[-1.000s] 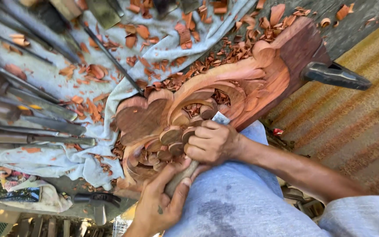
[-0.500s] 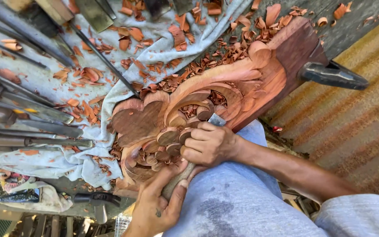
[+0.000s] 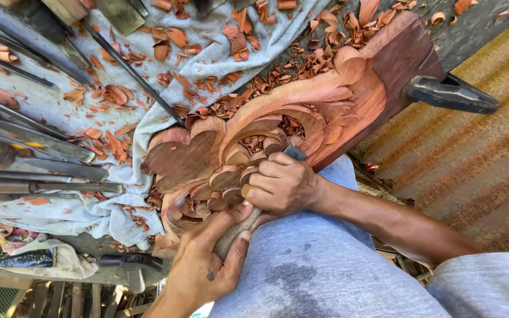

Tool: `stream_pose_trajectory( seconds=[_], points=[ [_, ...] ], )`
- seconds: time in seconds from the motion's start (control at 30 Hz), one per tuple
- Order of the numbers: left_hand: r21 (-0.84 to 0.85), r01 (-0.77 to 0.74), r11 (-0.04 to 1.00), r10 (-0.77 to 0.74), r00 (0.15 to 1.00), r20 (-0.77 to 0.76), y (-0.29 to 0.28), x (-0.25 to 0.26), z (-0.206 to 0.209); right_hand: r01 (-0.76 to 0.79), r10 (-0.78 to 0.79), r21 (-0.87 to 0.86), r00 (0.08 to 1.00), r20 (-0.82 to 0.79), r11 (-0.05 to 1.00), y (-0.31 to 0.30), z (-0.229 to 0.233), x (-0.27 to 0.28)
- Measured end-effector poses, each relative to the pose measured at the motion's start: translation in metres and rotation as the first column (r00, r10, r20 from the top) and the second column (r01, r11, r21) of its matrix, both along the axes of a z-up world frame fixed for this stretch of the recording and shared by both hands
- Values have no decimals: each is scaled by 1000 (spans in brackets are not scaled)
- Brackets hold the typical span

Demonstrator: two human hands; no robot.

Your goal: The recorder is using various chisels and a mallet to carve intricate floral patterns into a wooden panel.

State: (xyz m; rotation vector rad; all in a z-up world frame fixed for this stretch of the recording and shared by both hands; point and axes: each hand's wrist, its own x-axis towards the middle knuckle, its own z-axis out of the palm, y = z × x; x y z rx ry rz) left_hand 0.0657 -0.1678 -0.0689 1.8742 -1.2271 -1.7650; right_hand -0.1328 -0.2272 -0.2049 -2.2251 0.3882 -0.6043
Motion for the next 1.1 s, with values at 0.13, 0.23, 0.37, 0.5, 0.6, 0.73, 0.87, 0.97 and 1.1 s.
stream_pose_trajectory(
  seconds=[0.13,0.23,0.37,0.5,0.6,0.73,0.87,0.97,1.1],
  points=[
    [54,70,996,-70,998,-8,-10,7,-4,53,-53,12,997,-50,999,6,4,-4],
    [-94,144,985,-154,982,-108,-16,11,-4,132,-136,-53,988,-68,990,6,5,1],
    [9,9,1000,-9,1000,-17,16,-1,-1,41,-44,-57,998,-42,998,5,1,-3],
    [-40,-77,996,76,997,-21,21,-8,6,-49,49,-14,999,5,999,4,2,-1],
    [-77,-24,997,24,1000,-3,6,-8,0,33,-33,2,999,-9,999,-3,5,-4],
    [72,104,992,-107,993,47,-4,-9,6,58,-58,0,998,13,998,2,2,-5],
    [11,-8,1000,8,999,45,7,-10,4,8,-8,-15,1000,5,1000,1,1,-5],
    [53,14,999,-18,997,71,9,-9,4,-8,8,-3,1000,17,1000,-1,2,-4],
    [12,-46,999,45,998,45,14,-12,8,-9,10,-22,999,33,1000,0,-1,-5]
  ],
)
